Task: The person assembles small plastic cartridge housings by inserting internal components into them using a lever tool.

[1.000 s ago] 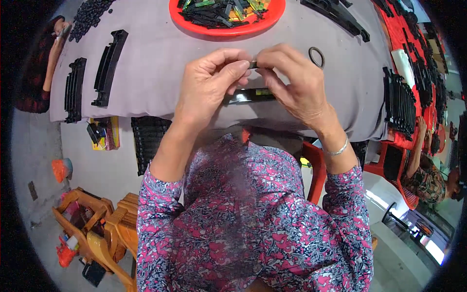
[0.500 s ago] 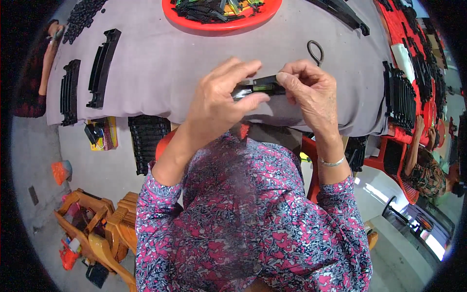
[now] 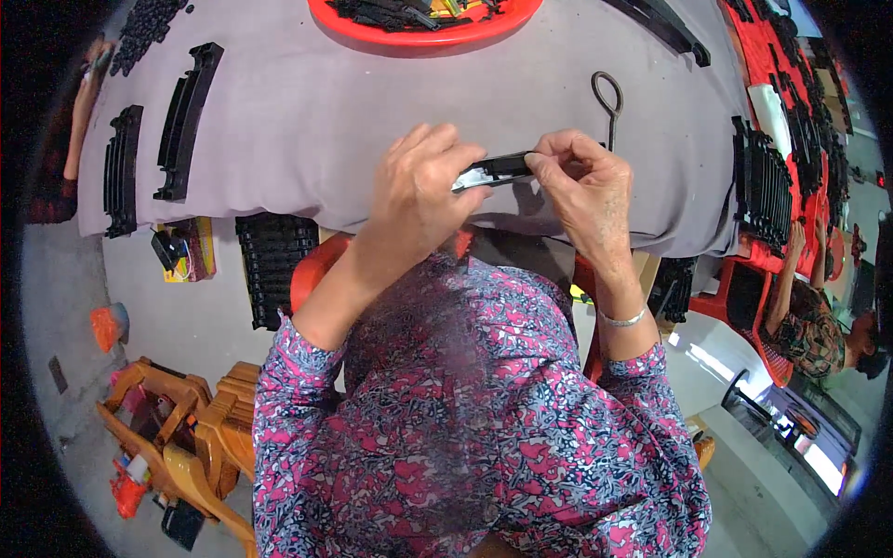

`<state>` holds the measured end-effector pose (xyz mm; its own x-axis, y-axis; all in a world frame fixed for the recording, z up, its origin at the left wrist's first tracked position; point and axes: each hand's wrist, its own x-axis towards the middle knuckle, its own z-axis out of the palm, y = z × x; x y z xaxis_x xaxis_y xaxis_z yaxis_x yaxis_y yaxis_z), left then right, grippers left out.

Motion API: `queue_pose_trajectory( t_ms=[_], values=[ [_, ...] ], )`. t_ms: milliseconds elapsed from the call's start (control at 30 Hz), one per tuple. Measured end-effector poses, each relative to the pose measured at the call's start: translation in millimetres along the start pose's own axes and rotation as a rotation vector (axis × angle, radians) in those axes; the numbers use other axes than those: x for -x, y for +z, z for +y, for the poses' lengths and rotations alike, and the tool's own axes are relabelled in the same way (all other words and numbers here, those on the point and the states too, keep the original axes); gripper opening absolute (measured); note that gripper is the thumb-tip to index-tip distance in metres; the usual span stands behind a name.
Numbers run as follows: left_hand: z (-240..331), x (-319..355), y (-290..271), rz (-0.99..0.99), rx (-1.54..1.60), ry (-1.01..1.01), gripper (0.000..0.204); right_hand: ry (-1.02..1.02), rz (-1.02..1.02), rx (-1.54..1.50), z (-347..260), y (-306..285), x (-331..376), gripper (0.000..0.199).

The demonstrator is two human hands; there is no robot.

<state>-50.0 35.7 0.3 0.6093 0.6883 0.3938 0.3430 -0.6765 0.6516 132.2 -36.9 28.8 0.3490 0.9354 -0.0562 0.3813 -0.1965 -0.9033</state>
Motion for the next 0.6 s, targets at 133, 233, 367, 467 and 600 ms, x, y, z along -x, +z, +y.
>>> queue_pose_trajectory(
  t_ms=[133,233,367,467,600],
  values=[
    [0.2,0.3,3.5,0.023,-0.009,-0.016,0.029,-0.013,0.042,0.111,-0.8,-3.3,-3.3,0.007],
    [-1.5,1.5,5.3,0.017,-0.005,-0.029,0.031,0.015,0.027,0.145,-3.3,-3.0,-3.3,0.011],
    [-1.3,1.7,3.7,0.012,0.000,-0.035,0.036,-0.008,0.086,0.240,-6.2,0.8,-2.7,0.011],
    [-2.8,2.9,1.4,0.047,0.084,-0.031,0.041,-0.014,0.091,0.282,-6.5,3.1,-2.8,0.010],
    [-4.3,6.4,0.2,0.034,0.154,-0.059,0.046,-0.099,0.155,0.344,-9.3,9.9,2.5,0.009]
  ],
)
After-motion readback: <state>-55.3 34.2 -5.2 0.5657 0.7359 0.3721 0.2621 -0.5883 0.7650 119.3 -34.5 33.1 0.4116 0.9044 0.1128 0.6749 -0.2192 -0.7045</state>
